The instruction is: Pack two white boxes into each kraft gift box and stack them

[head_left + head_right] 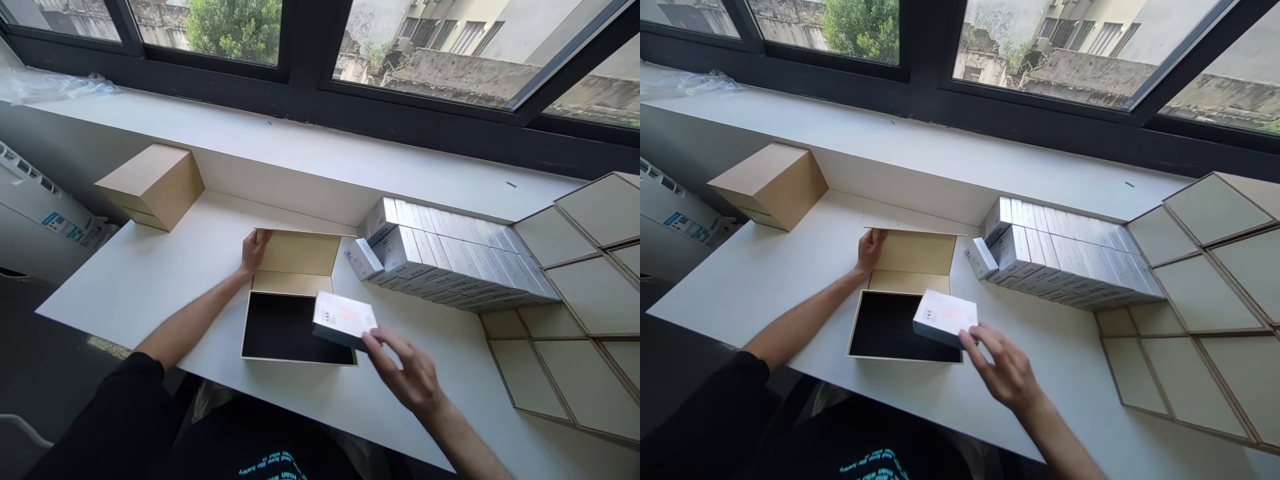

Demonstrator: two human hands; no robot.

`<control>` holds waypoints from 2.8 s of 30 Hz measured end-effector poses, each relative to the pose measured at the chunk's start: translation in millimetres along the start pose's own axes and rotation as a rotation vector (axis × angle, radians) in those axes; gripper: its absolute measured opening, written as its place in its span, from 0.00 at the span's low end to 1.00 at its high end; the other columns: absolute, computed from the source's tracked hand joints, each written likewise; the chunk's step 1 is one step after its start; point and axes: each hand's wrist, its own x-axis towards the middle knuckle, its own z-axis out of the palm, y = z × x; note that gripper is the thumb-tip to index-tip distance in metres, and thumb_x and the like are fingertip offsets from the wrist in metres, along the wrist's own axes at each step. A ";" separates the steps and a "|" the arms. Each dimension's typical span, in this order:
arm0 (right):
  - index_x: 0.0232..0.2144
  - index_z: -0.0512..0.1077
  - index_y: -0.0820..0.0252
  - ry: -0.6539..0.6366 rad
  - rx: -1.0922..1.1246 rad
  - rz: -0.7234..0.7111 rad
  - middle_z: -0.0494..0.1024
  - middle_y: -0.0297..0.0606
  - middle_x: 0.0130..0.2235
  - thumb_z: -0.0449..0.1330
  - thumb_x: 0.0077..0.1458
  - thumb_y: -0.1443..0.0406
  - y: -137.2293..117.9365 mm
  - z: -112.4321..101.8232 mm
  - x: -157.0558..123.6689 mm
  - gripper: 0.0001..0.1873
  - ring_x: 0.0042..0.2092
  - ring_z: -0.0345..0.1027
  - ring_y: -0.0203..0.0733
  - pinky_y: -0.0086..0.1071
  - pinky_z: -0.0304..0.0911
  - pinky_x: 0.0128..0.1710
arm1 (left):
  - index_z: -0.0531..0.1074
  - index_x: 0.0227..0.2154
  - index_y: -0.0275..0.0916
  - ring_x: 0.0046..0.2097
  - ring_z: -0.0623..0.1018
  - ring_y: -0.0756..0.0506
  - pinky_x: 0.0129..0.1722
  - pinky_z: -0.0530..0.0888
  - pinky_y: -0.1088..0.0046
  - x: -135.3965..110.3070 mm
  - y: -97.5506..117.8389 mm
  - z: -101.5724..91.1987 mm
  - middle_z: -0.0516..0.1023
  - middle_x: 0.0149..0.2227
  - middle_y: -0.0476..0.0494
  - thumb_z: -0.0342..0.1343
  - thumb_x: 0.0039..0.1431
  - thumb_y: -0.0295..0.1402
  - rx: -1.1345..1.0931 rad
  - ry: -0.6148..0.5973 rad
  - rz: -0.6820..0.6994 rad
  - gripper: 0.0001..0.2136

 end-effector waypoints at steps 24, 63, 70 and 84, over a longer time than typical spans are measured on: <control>0.44 0.77 0.57 -0.829 0.300 -0.082 0.65 0.51 0.64 0.59 0.62 0.55 -20.4 68.8 85.3 0.15 0.61 0.63 0.58 0.53 0.65 0.53 | 0.59 0.21 0.40 0.27 0.55 0.52 0.25 0.56 0.74 3.5 -2.7 1.3 0.55 0.21 0.54 0.56 0.55 0.56 -0.025 -0.012 -0.026 0.24; 0.51 0.75 0.54 -0.536 -0.251 0.408 0.73 0.47 0.49 0.52 0.67 0.54 75.4 -19.8 178.0 0.19 0.31 0.67 0.40 0.32 0.58 0.26 | 0.63 0.21 0.39 0.27 0.58 0.51 0.27 0.57 0.74 8.1 -7.0 1.4 0.58 0.21 0.53 0.58 0.53 0.57 -0.079 -0.018 -0.011 0.25; 0.39 0.80 0.53 -0.851 0.274 -0.207 0.75 0.40 0.40 0.63 0.60 0.61 -2.5 14.2 173.0 0.07 0.40 0.68 0.41 0.34 0.63 0.38 | 0.62 0.21 0.38 0.27 0.57 0.52 0.26 0.57 0.74 7.9 -4.4 0.2 0.58 0.21 0.53 0.58 0.51 0.60 -0.075 -0.005 0.006 0.27; 0.33 0.80 0.57 -0.898 0.531 -0.105 0.79 0.42 0.38 0.50 0.68 0.54 -33.1 58.5 103.1 0.22 0.53 0.67 0.50 0.42 0.63 0.52 | 0.60 0.20 0.39 0.27 0.55 0.52 0.26 0.55 0.74 4.9 -4.2 2.5 0.55 0.21 0.53 0.57 0.53 0.59 -0.033 -0.002 0.000 0.27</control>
